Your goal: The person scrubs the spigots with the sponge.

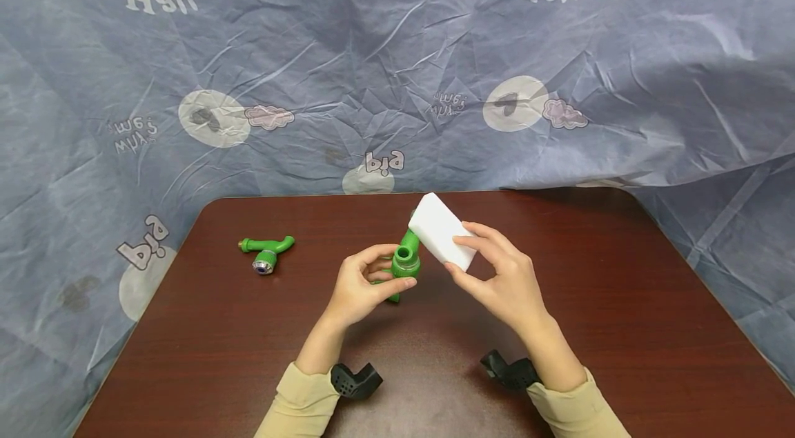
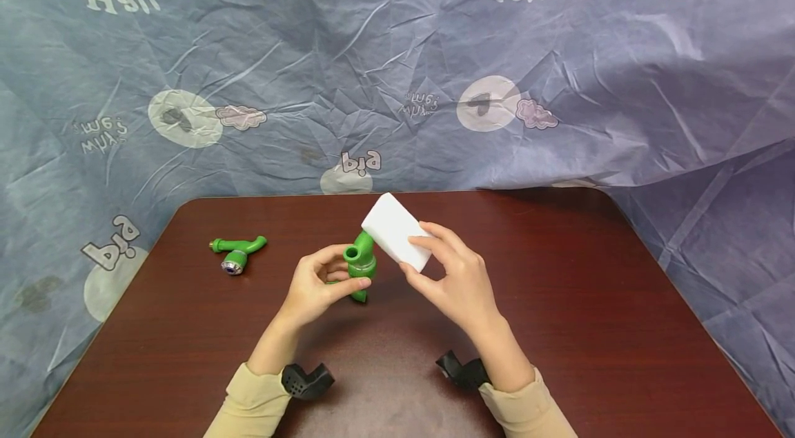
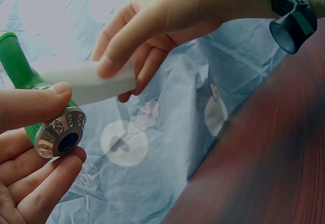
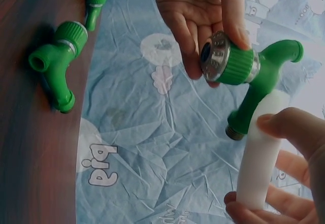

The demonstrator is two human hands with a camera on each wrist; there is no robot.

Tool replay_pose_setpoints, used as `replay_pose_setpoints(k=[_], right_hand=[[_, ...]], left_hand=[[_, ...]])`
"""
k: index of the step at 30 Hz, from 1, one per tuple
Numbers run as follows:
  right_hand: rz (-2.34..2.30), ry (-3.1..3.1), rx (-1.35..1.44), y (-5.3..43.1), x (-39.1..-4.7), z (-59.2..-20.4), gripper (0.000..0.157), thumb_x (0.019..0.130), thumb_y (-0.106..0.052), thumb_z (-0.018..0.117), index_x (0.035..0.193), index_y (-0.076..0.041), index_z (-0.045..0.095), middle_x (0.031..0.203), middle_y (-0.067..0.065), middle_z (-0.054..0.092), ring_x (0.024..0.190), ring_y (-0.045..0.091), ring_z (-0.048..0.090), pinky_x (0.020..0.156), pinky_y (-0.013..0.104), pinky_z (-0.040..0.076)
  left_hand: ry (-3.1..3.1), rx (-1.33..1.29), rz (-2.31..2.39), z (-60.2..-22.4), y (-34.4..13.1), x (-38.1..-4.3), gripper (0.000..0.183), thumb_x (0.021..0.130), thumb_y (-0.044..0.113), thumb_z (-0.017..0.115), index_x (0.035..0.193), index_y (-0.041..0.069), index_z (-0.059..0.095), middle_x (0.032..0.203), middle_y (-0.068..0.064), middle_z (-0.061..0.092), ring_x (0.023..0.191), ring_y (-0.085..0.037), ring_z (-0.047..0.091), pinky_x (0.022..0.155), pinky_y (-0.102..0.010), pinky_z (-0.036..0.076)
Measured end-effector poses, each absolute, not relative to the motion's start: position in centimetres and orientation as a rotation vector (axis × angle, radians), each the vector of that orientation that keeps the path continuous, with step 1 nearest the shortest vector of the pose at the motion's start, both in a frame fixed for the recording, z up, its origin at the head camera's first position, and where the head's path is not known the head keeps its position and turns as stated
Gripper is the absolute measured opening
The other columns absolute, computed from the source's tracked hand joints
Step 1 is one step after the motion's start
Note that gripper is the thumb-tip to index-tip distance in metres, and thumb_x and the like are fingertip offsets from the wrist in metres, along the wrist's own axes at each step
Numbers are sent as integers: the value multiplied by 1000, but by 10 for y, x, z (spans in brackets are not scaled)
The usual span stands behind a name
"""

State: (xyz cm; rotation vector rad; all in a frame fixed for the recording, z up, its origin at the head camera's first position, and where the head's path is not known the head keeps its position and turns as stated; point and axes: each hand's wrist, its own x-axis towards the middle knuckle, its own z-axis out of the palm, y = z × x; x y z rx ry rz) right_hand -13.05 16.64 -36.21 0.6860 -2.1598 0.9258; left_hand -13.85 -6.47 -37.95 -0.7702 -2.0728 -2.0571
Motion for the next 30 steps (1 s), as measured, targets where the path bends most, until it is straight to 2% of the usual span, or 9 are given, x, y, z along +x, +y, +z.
replay_pose_setpoints(k=[5, 13, 20, 30], right_hand=[[900, -2169, 662, 169, -132, -362, 34, 67, -15, 80, 100, -11, 71, 114, 4, 63, 97, 21, 63, 81, 14, 45], [950, -2183, 804, 169, -130, -361, 31, 70, -18, 78, 100, -13, 72, 114, 4, 64, 99, 20, 62, 86, 14, 44], [971, -2203, 932, 169, -129, -362, 27, 74, -19, 75, 100, -14, 72, 112, 3, 64, 96, 20, 63, 86, 14, 45], [866, -2237, 941, 177, -131, -360, 25, 71, -13, 73, 96, -12, 73, 110, 5, 65, 93, 20, 65, 82, 15, 46]], left_hand=[[-2046, -731, -2078, -390, -65, -143, 44, 70, -6, 79, 111, -3, 64, 98, -16, 68, 84, -19, 68, 70, -39, 57], [-2020, -671, -2075, -390, -67, -143, 42, 70, -4, 79, 109, -3, 65, 97, -14, 69, 84, -17, 68, 70, -34, 57], [-2019, -659, -2099, -388, -67, -143, 44, 69, -8, 78, 111, -6, 64, 98, -19, 68, 84, -18, 68, 71, -38, 57], [-2006, -629, -2083, -388, -71, -145, 44, 70, -6, 78, 112, -5, 64, 95, -21, 68, 82, -20, 68, 72, -35, 57]])
